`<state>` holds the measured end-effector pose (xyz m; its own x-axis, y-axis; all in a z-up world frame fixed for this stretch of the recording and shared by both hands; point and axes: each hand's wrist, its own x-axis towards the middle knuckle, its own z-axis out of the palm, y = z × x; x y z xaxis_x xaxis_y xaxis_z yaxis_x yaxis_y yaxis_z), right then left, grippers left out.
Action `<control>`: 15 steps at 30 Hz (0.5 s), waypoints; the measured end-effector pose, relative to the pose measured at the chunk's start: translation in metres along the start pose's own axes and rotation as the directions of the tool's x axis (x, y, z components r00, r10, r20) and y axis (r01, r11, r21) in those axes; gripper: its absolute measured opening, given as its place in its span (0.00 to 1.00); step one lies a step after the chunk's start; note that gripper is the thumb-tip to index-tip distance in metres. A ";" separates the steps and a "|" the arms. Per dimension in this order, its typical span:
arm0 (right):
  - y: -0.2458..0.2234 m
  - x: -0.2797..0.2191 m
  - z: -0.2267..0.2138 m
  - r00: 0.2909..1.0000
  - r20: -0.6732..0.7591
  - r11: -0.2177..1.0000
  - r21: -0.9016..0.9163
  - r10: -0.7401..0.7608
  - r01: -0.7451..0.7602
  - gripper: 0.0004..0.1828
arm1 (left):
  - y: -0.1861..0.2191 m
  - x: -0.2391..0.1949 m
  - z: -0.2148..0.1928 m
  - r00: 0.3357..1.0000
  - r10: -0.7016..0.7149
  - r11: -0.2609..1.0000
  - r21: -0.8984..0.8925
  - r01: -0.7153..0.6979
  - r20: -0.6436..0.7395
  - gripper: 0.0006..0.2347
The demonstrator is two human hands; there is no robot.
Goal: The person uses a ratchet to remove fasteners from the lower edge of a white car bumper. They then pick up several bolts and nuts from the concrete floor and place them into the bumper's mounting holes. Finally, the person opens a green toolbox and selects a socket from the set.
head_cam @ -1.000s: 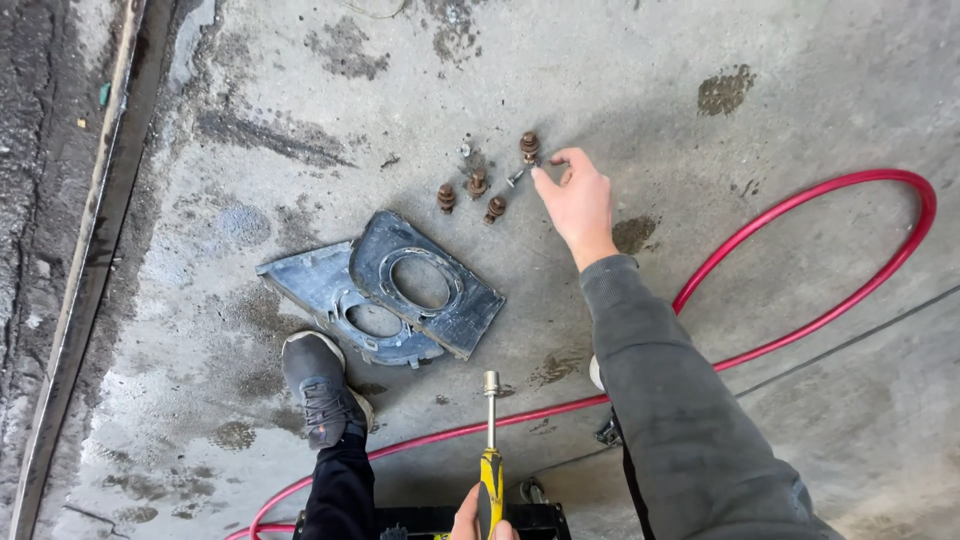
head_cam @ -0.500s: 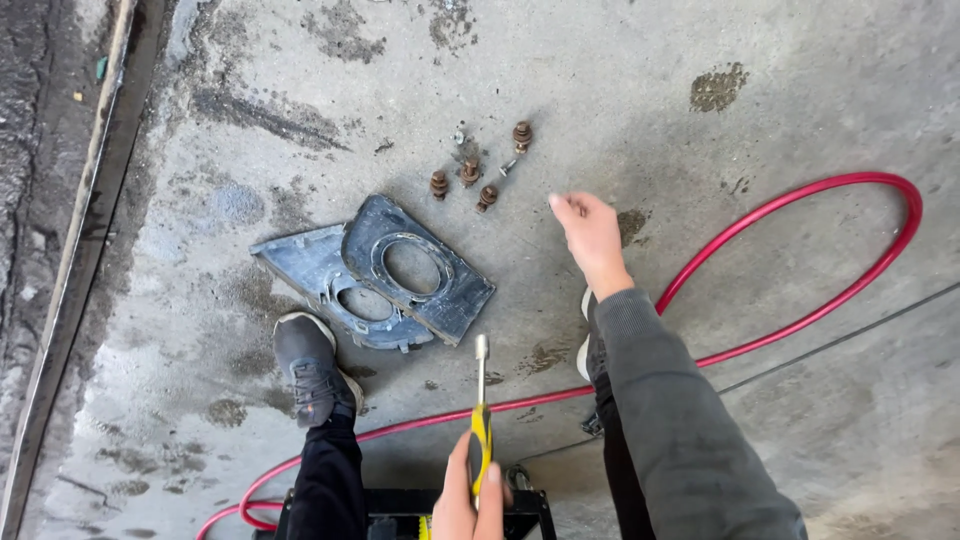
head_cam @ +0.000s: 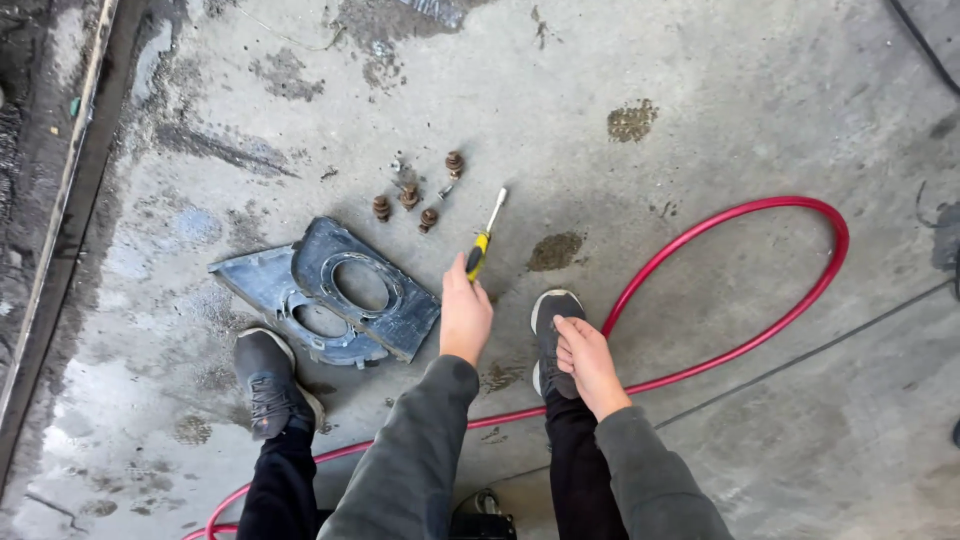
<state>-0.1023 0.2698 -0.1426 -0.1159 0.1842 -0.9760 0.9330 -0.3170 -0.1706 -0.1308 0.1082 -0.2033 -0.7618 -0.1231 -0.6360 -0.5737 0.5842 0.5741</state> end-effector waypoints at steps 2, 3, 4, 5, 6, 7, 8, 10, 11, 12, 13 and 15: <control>0.004 -0.007 -0.014 1.000 0.009 1.000 0.011 -0.007 0.007 0.09 | -0.023 0.000 0.007 0.998 -0.037 0.998 0.047 0.040 -0.054 0.21; 0.005 -0.010 -0.021 1.000 0.012 1.000 0.010 -0.016 0.016 0.10 | -0.037 -0.002 0.008 0.996 -0.078 0.996 0.043 0.080 -0.047 0.20; 0.006 -0.013 -0.029 1.000 0.016 1.000 0.008 -0.024 0.024 0.10 | -0.050 -0.004 0.009 0.992 -0.119 0.992 0.039 0.120 -0.041 0.19; 0.003 -0.021 -0.032 0.999 0.020 0.999 0.013 -0.037 0.037 0.10 | -0.049 -0.014 0.003 0.993 -0.106 0.993 0.038 0.108 -0.047 0.19; 0.001 -0.030 -0.035 0.999 0.037 0.999 0.048 -0.023 0.021 0.09 | -0.049 -0.025 -0.004 0.987 -0.154 0.987 0.057 0.151 0.049 0.17; 0.000 -0.040 -0.037 0.999 0.053 0.997 0.083 -0.005 0.000 0.08 | -0.050 -0.037 -0.011 0.968 -0.204 0.978 0.084 0.193 0.147 0.15; -0.005 -0.054 -0.034 0.998 0.054 0.996 0.090 -0.013 0.008 0.08 | 0.003 -0.042 -0.036 0.970 -0.194 0.979 0.085 0.183 0.145 0.15; -0.015 -0.082 -0.029 0.989 0.150 0.970 0.236 0.016 -0.051 0.09 | 0.097 -0.074 -0.099 0.728 -0.407 0.868 -0.014 0.496 0.551 0.15; -0.018 -0.095 -0.024 0.988 0.152 0.970 0.238 0.009 -0.045 0.09 | 0.104 -0.089 -0.103 0.733 -0.403 0.871 -0.016 0.491 0.549 0.15; -0.020 -0.108 -0.019 0.982 0.191 0.974 0.223 0.002 -0.046 0.08 | 0.111 -0.104 -0.107 0.754 -0.308 0.847 -0.194 0.496 0.580 0.15; -0.021 -0.122 -0.014 0.973 0.229 0.977 0.208 -0.003 -0.046 0.08 | 0.117 -0.119 -0.112 0.776 -0.210 0.790 -0.365 0.493 0.594 0.15; -0.022 -0.147 -0.002 0.975 0.218 0.983 0.181 -0.045 0.005 0.06 | 0.135 -0.138 -0.127 0.785 -0.212 0.742 -0.427 0.517 0.582 0.14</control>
<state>-0.1053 0.2515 0.0047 -0.2296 -0.0087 -0.9733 0.8551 -0.4795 -0.1974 -0.1414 0.1017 0.0271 -0.3011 0.2462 -0.9213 -0.9480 0.0269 0.3171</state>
